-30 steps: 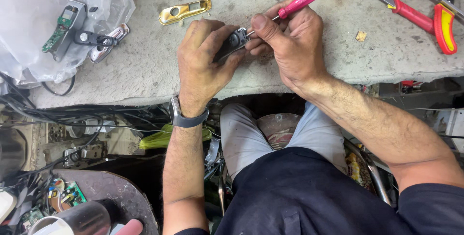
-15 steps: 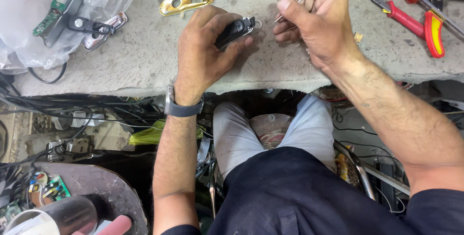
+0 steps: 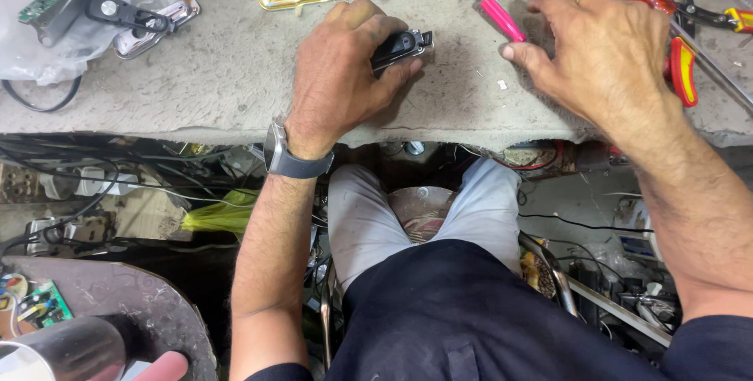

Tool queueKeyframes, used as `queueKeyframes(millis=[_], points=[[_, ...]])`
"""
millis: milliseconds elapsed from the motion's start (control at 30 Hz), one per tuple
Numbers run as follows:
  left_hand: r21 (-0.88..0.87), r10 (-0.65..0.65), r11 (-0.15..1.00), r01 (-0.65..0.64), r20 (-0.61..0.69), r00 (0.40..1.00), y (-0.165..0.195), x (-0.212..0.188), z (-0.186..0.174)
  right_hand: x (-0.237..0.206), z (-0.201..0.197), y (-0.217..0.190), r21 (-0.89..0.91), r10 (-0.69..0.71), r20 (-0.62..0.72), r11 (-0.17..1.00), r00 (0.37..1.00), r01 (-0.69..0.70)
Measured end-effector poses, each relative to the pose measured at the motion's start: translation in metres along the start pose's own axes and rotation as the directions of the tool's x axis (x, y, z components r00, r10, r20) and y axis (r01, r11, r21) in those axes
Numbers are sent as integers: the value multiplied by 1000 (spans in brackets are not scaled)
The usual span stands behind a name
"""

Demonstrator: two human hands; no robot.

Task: The person disassembles a small electronic device, removes the circuit board, and uses a soldering iron to work on the board and a blue cylindrical component. The person then reassembles the device.

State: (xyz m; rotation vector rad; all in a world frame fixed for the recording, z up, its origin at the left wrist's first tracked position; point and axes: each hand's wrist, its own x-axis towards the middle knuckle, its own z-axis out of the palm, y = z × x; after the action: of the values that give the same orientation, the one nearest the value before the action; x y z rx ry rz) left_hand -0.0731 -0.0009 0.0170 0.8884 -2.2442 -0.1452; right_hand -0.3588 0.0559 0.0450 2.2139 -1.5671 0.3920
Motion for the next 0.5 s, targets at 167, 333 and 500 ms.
queueKeyframes(millis=[167,333,500], points=[[-41,4,999,-4,-2,1000,2,2,-2,17,21,-18,451,-139,-146,872,979,191],[-40,10,999,-9,31,999,0,0,-6,30,48,-34,728,-112,-65,674,992,124],[-81,20,997,-20,3,1000,-6,-4,-5,31,48,-25,801,-6,21,599,1000,-13]])
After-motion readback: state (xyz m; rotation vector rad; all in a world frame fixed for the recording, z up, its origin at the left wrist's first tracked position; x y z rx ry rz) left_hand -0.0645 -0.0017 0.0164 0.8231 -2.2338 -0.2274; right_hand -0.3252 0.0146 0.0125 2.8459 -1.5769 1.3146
